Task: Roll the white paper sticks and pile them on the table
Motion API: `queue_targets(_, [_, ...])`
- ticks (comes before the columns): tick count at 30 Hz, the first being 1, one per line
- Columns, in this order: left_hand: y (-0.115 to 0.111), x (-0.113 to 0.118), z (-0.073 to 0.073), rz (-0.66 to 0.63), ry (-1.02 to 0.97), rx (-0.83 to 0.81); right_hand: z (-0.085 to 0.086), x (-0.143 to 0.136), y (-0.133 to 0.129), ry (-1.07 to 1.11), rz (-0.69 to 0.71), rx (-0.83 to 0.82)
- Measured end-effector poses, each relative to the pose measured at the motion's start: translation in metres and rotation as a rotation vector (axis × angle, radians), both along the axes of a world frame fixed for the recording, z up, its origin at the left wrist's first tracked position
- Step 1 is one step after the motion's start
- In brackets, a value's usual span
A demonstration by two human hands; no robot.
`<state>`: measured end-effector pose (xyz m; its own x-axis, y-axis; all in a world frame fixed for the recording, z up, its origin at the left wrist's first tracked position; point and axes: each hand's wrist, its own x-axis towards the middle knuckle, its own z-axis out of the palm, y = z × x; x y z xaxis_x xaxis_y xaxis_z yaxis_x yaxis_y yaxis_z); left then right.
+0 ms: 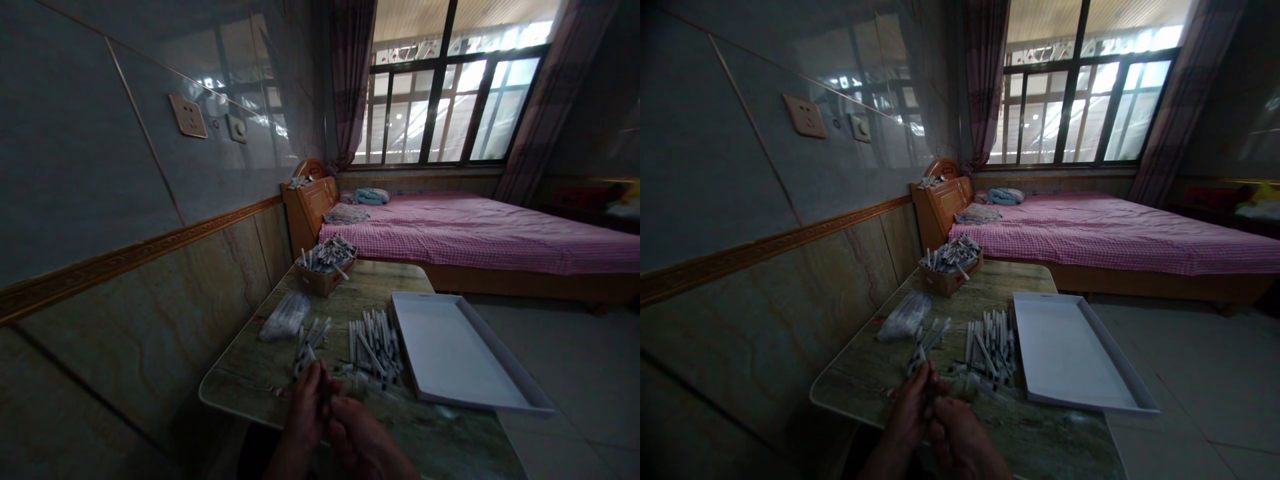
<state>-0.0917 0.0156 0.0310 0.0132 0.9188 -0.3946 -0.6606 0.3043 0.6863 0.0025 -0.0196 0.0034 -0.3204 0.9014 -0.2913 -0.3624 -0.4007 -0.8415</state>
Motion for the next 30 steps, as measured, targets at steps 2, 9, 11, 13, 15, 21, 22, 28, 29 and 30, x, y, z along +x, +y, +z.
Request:
queue_targets(2, [0.005, 0.001, -0.003, 0.041, 0.050, 0.001, 0.002, -0.002, 0.005, -0.167, -0.060, 0.072])
queue_targets(9, [0.012, 0.011, -0.012, 0.222, 0.186, 0.125, 0.016, 0.000, 0.006, -1.062, -0.178, 0.387])
queue_targets(11, [0.011, 0.012, -0.010, 0.218, 0.182, 0.129, 0.014, 0.003, 0.006, -0.985, -0.199, 0.411])
queue_targets(13, [0.010, 0.011, -0.006, 0.152, 0.149, 0.117, 0.013, 0.007, 0.006, -0.645, -0.183, 0.345])
queue_targets(15, [0.009, 0.009, 0.000, 0.049, 0.104, 0.091, 0.015, 0.013, 0.006, -0.218, -0.056, 0.130])
queue_targets(21, [0.012, 0.005, 0.007, -0.040, 0.029, 0.028, 0.027, 0.012, 0.000, 0.346, 0.154, -0.186])
queue_targets(22, [0.012, 0.005, 0.007, -0.040, 0.036, 0.028, 0.025, 0.009, -0.001, 0.364, 0.147, -0.201])
queue_targets(28, [0.014, 0.008, -0.002, 0.003, 0.090, 0.031, 0.010, -0.003, 0.007, -0.293, -0.106, 0.077])
queue_targets(29, [0.015, 0.008, -0.002, 0.035, 0.096, 0.034, 0.009, -0.002, 0.007, -0.353, -0.132, 0.118])
queue_targets(30, [0.018, 0.008, -0.002, 0.080, 0.104, 0.047, 0.009, 0.000, 0.007, -0.397, -0.161, 0.154])
